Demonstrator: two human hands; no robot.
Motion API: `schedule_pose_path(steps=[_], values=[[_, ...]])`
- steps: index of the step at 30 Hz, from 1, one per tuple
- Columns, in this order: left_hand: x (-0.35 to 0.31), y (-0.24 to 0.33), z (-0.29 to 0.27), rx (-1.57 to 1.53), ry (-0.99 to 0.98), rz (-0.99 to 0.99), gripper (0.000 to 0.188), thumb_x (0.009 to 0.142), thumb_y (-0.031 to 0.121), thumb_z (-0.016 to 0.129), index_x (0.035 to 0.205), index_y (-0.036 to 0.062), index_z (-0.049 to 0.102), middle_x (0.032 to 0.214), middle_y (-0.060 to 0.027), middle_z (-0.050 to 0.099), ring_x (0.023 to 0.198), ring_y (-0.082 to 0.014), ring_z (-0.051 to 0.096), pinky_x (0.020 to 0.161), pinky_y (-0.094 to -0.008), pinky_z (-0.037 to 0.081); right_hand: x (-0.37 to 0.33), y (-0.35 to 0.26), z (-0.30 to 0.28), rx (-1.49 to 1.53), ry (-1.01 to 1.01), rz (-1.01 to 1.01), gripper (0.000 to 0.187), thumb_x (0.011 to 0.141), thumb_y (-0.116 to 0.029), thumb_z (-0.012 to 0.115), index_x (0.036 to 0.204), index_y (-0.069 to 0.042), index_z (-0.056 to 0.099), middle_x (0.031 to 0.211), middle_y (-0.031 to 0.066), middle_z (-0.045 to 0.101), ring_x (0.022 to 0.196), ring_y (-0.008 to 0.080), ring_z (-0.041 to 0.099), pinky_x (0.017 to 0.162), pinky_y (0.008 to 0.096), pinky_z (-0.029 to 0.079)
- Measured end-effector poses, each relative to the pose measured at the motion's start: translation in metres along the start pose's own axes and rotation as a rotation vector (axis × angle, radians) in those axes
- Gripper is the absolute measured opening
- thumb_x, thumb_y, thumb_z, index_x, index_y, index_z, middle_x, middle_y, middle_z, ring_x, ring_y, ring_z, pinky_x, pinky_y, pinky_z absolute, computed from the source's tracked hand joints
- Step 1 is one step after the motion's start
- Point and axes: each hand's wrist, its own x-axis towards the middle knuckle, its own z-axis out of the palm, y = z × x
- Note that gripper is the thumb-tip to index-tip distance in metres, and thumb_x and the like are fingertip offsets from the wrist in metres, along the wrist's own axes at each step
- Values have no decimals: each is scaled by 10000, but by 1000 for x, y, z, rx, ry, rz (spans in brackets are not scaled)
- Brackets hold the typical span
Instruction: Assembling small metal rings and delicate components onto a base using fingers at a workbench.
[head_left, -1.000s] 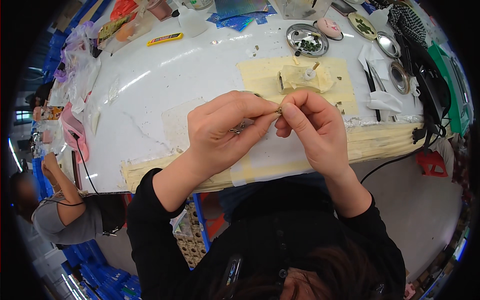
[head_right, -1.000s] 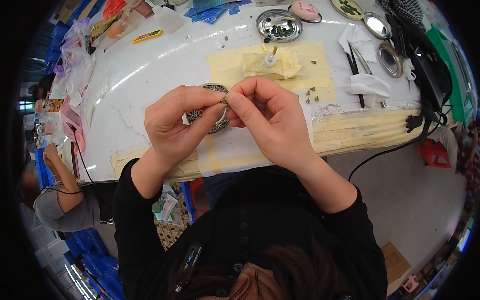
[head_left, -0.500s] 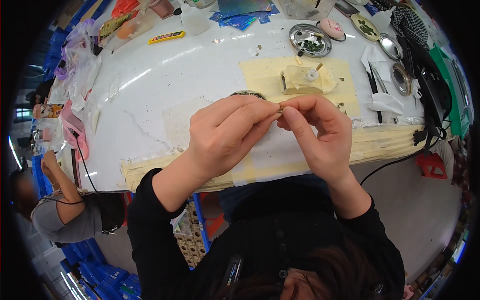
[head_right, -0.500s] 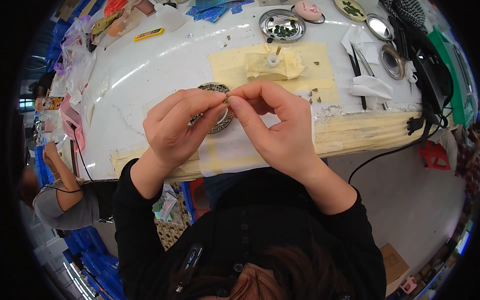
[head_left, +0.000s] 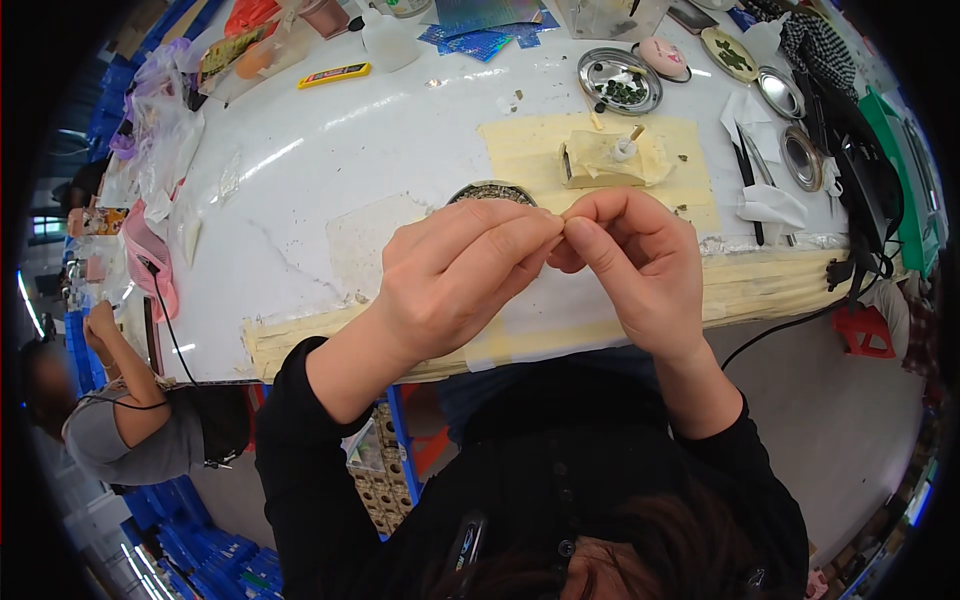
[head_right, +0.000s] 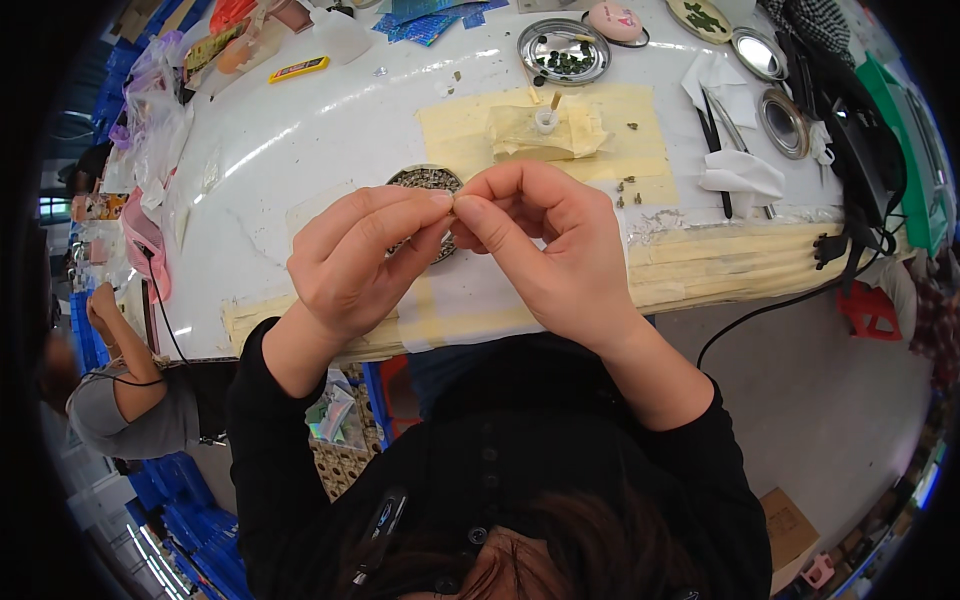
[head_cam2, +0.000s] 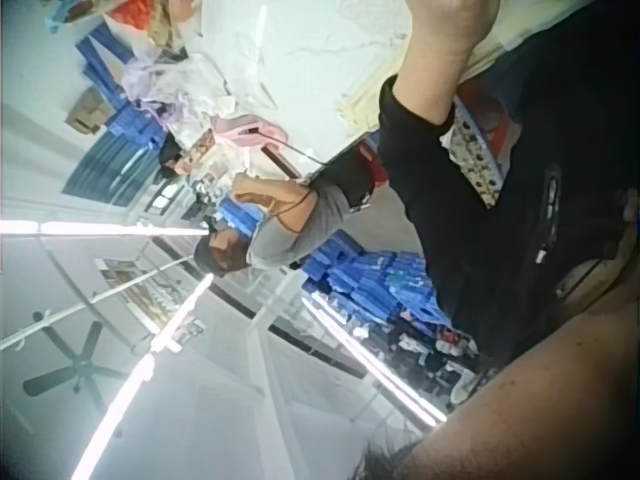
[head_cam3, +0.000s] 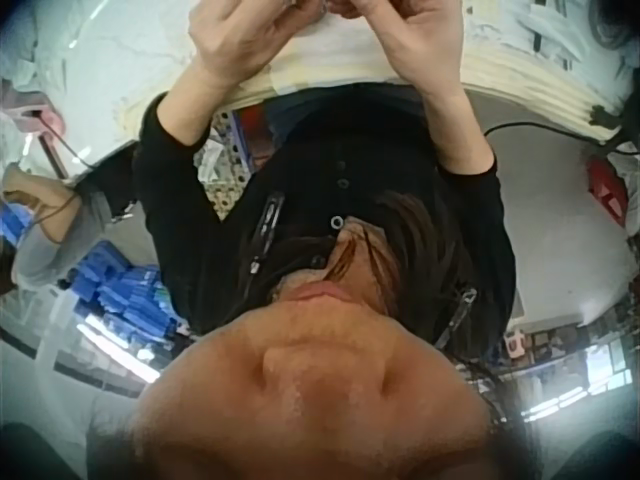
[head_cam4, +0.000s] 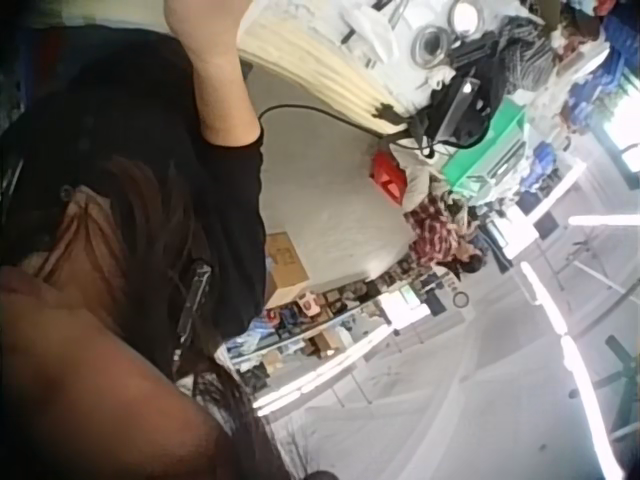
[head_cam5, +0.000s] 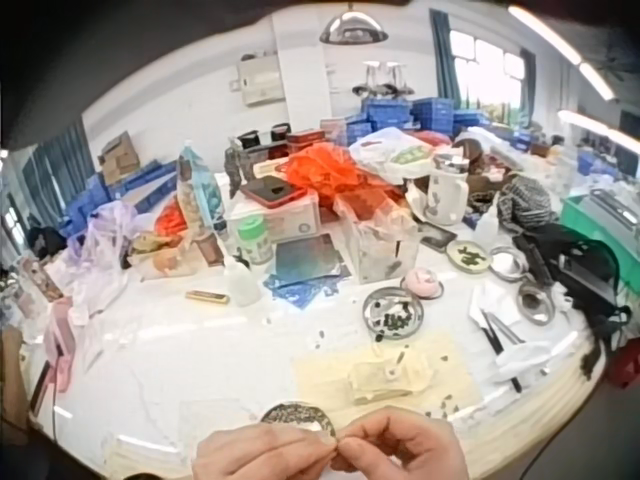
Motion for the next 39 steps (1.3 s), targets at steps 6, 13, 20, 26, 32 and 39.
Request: schedule_pose_path(steps=[6,13,20,26,32,39], values=[[1,-3,-4,-28,-49,24,216,744,-31,750,945,-8,674,828,-121,687,719,-217,683,597,-277,552,0,-3,-2,-11,-34,29,90,914,-64,635,933,23,625,796,43,663,742,89,640,682,224,518],[-1,-1,0,48,-63,0,207,742,-26,752,932,-8,673,814,-120,681,688,-217,670,582,-282,544,-2,4,3,-619,128,-419,65,832,7,684,887,22,653,764,96,664,661,172,665,613,257,519],[-1,0,0,68,-23,-42,221,732,-24,764,933,-15,673,809,-119,683,690,-215,675,591,-280,549,-5,7,5,-473,108,-368,120,868,-3,654,979,33,678,817,96,693,713,153,676,657,249,527],[-1,-3,-3,10,43,13,236,745,-10,770,955,-29,665,828,-133,688,712,-225,682,609,-289,563,-4,2,3,120,9,-42,166,950,-60,588,1056,47,658,895,89,703,798,135,672,752,255,547],[-1,-3,-5,78,34,79,273,750,-7,767,1002,-31,666,894,-137,687,752,-233,683,628,-295,569,-3,2,-1,209,-30,27,171,954,-77,588,1058,42,655,902,92,699,813,137,678,759,261,556],[-1,-2,-3,72,-14,108,290,747,-31,759,1022,-26,669,909,-138,686,752,-230,681,621,-287,562,0,-3,-4,172,-19,123,134,932,-103,629,993,13,659,838,64,689,755,110,659,691,235,535]])
